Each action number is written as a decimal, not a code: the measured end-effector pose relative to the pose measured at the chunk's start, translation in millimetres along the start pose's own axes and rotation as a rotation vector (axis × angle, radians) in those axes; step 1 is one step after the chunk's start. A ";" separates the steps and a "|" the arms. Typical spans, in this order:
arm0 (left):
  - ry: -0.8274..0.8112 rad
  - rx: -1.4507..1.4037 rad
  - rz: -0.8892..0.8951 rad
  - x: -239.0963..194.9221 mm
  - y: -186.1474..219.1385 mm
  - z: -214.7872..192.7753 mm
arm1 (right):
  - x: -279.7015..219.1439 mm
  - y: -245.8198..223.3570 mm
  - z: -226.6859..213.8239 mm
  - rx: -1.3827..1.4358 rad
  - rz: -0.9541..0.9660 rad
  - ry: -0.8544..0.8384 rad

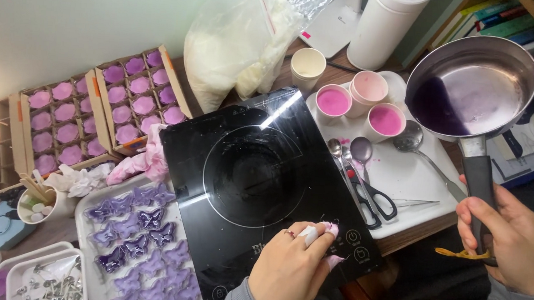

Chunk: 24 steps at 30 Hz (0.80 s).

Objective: The person stirs purple melted wax in a saucepan on a portable induction cooker, then pours the wax into paper cups, refilling one cup. They then open a large white jar of white wax granules and spoon several scoops of the granules into the saucepan before closing the jar.

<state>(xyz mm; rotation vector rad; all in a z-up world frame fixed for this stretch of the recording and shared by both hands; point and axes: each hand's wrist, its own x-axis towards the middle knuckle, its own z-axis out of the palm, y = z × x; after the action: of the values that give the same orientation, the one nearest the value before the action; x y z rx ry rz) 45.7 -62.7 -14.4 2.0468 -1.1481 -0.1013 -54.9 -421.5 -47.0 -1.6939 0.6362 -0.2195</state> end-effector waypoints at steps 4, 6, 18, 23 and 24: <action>0.004 0.004 -0.028 -5.1 2.3 0.1 | 1.1 7.1 -2.2 0.005 -0.015 -0.020; -0.008 -0.006 -0.048 -6.0 2.8 0.3 | 3.5 8.7 -0.3 -0.082 -0.002 0.020; 0.041 0.009 -0.024 -14.3 -0.4 -10.2 | -3.9 -18.1 22.2 -0.227 0.065 0.108; 0.034 0.009 -0.032 -18.8 -3.0 -6.7 | -2.6 -5.0 16.1 -0.315 0.024 0.084; 0.026 0.004 -0.037 -19.4 -3.4 -5.5 | -0.7 3.9 10.7 -0.347 -0.022 0.060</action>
<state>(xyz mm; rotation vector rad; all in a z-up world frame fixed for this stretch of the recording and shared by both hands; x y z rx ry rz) 38.9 -43.7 -18.3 2.0679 -1.0955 -0.0906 -51.5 -412.5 -53.1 -2.0339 0.7320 -0.1838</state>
